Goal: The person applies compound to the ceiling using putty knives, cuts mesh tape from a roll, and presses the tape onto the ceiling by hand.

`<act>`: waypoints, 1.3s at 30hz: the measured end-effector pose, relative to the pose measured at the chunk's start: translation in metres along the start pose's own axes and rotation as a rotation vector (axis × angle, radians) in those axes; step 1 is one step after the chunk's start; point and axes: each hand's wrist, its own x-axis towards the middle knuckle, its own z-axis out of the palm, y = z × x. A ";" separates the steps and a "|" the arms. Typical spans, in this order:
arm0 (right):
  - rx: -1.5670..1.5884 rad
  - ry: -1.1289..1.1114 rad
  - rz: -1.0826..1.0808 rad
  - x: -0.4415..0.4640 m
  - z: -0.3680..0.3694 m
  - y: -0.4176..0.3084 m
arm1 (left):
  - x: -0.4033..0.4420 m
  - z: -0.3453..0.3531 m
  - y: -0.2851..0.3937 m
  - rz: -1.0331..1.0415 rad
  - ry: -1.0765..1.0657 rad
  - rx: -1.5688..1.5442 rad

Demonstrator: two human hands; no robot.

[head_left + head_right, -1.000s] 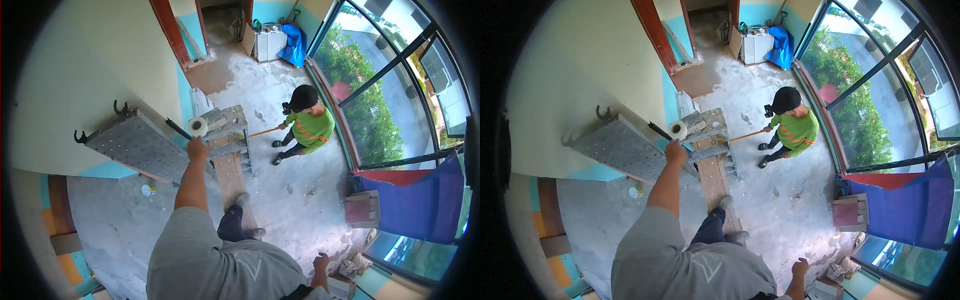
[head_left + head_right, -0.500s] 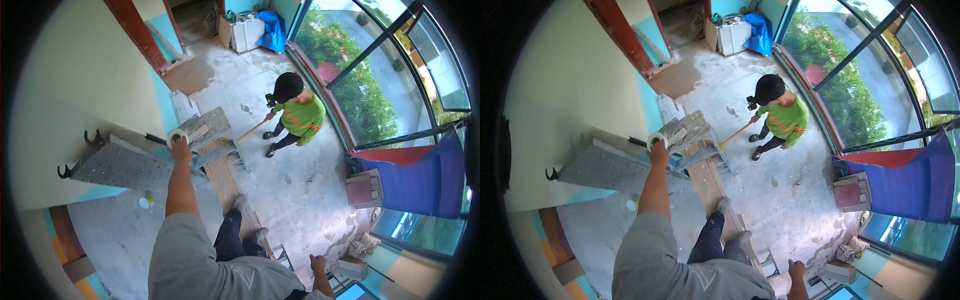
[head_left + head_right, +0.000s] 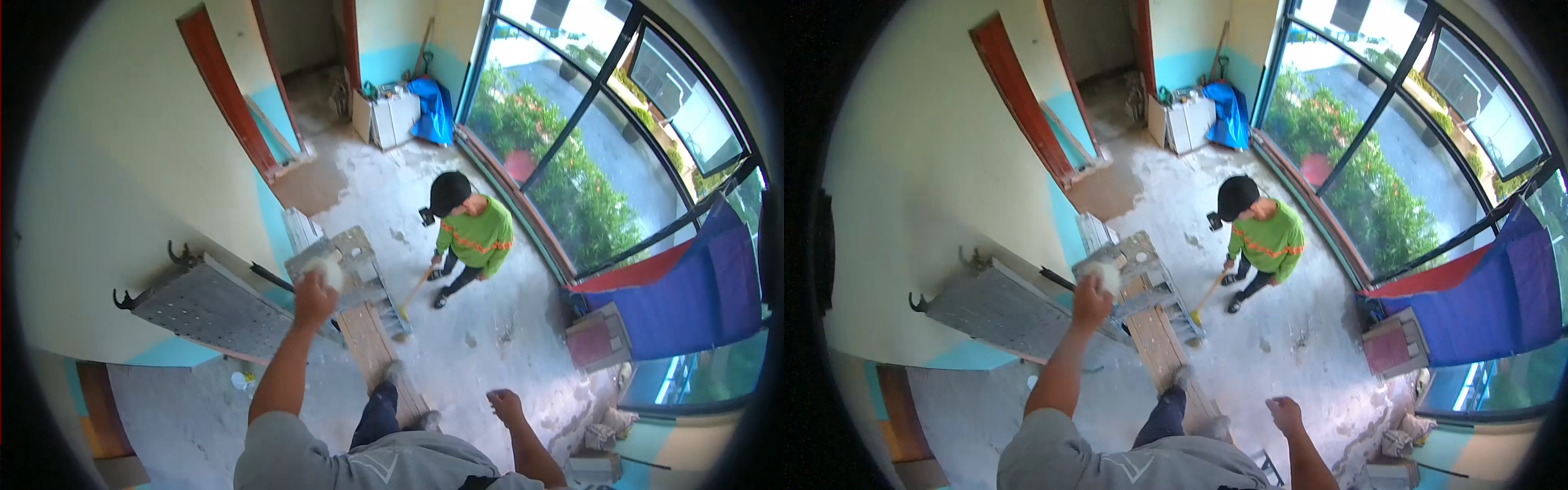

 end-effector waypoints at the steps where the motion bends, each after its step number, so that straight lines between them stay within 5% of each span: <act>1: 0.115 -0.053 -0.078 0.003 0.003 -0.038 | -0.013 -0.010 0.023 -0.012 -0.059 -0.154; 3: 0.323 -0.180 -0.236 0.000 0.008 -0.114 | -0.035 -0.041 0.087 -0.059 -0.171 -0.376; 7: 0.656 -0.455 -0.558 -0.069 -0.006 -0.271 | -0.054 -0.140 0.205 0.228 -0.366 -0.632; 13: 0.497 -0.796 -1.144 -0.180 -0.050 -0.399 | -0.051 -0.270 0.277 0.719 0.028 -0.250; 16: 0.179 -0.364 -1.380 -0.267 -0.080 -0.440 | -0.057 -0.352 0.313 0.835 0.184 0.043; 18: 0.171 -0.316 -1.674 -0.296 -0.089 -0.465 | -0.063 -0.395 0.333 0.844 0.245 0.274; 23: 0.270 -0.330 -1.855 -0.395 -0.118 -0.513 | -0.075 -0.481 0.377 0.966 0.439 0.527; 26: 0.133 0.018 -2.041 -0.439 -0.130 -0.544 | -0.079 -0.519 0.397 0.751 0.277 0.760; 28: 0.195 -0.121 -2.161 -0.465 -0.136 -0.565 | -0.075 -0.542 0.400 0.727 0.414 0.872; 34: 0.120 0.288 -2.263 -0.541 -0.169 -0.607 | -0.061 -0.625 0.396 0.684 0.762 1.089; 37: 0.352 0.198 -2.425 -0.553 -0.181 -0.650 | -0.057 -0.669 0.389 0.581 0.880 1.218; 39: 0.364 0.351 -2.366 -0.569 -0.191 -0.658 | -0.059 -0.697 0.387 0.485 0.946 1.252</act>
